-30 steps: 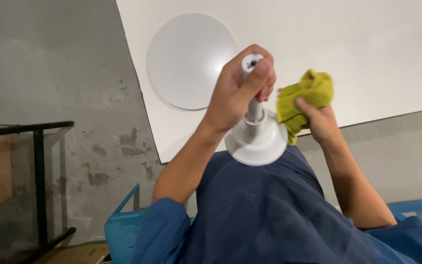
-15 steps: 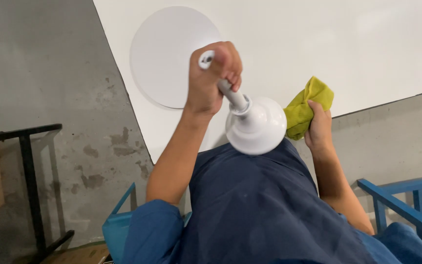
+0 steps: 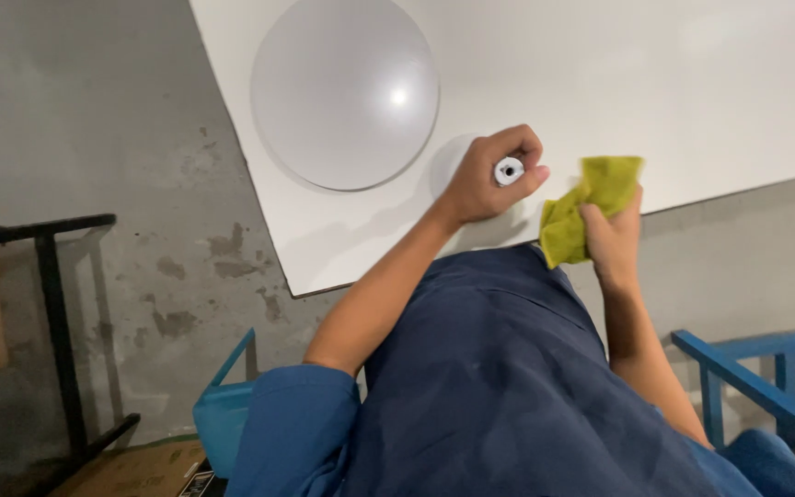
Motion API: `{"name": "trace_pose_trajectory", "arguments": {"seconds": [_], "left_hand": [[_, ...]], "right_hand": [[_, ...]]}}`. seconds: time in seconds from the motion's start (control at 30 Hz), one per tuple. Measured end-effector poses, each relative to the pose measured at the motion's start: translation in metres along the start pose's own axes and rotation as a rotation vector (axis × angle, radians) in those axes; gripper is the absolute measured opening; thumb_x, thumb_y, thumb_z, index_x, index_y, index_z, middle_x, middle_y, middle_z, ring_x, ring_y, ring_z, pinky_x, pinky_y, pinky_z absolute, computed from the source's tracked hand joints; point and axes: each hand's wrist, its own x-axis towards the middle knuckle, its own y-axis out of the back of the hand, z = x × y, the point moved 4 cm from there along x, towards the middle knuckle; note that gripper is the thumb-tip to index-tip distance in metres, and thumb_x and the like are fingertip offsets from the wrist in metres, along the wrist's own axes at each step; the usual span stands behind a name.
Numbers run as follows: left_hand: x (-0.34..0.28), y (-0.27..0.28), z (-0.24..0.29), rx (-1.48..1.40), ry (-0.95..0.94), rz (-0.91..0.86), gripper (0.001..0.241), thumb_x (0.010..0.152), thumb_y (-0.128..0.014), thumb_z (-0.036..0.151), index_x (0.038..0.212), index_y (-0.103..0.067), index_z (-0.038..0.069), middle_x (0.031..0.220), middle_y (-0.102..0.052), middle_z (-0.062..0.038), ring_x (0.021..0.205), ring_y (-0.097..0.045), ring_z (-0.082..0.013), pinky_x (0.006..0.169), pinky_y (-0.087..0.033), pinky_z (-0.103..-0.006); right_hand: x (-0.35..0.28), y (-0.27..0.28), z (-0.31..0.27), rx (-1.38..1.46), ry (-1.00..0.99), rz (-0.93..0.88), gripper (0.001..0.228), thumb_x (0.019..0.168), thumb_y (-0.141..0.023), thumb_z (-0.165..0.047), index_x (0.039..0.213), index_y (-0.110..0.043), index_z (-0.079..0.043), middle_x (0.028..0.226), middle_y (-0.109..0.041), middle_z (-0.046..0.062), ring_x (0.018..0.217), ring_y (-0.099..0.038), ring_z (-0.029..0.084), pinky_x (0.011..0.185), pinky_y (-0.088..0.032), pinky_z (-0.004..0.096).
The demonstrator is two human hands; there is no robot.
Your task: Cleaning and assembling a two-piece white cake stand.
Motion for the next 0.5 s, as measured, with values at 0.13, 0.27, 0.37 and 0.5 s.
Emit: {"name": "trace_pose_trajectory", "arguments": {"seconds": [0.13,0.27,0.37,0.5], "left_hand": [[-0.003,0.006,0.008,0.063,-0.035,-0.051,0.023,0.093,-0.078,0.020,0.090,-0.058,0.008,0.082,-0.059,0.001,0.080,-0.057,-0.0098,0.082,-0.051,-0.0281],[-0.013,0.013,0.022,0.175,-0.002,0.069,0.031,0.088,-0.084,0.031,0.091,-0.062,0.010,0.090,-0.064,0.001,0.087,-0.061,-0.0123,0.082,-0.051,-0.0282],[-0.019,0.016,0.038,0.398,-0.093,0.169,0.033,0.084,-0.087,0.036,0.093,-0.067,0.011,0.093,-0.066,0.002,0.091,-0.063,-0.0157,0.083,-0.053,-0.0295],[-0.017,0.020,0.056,0.663,-0.054,0.129,0.035,0.077,-0.090,0.041,0.097,-0.079,0.015,0.080,-0.070,0.003,0.071,-0.066,-0.0136,0.062,-0.055,-0.0287]], "right_hand": [[0.000,-0.029,-0.040,-0.123,0.013,-0.057,0.059,0.094,-0.061,-0.004,0.148,-0.039,0.002,0.128,-0.059,0.013,0.116,-0.062,0.022,0.096,-0.053,0.034],[0.001,-0.048,-0.033,-0.186,-0.113,-0.148,0.043,0.108,-0.058,-0.018,0.148,-0.049,-0.004,0.125,-0.068,0.013,0.114,-0.066,0.020,0.098,-0.053,0.034],[0.005,-0.061,-0.038,-0.110,-0.133,-0.206,0.038,0.113,-0.048,-0.020,0.147,-0.051,-0.006,0.124,-0.070,0.012,0.112,-0.067,0.019,0.097,-0.053,0.033],[0.006,-0.088,-0.057,-0.313,0.042,-0.283,0.032,0.094,-0.061,-0.004,0.126,-0.060,-0.002,0.111,-0.069,0.017,0.101,-0.069,0.029,0.088,-0.054,0.038]]}}
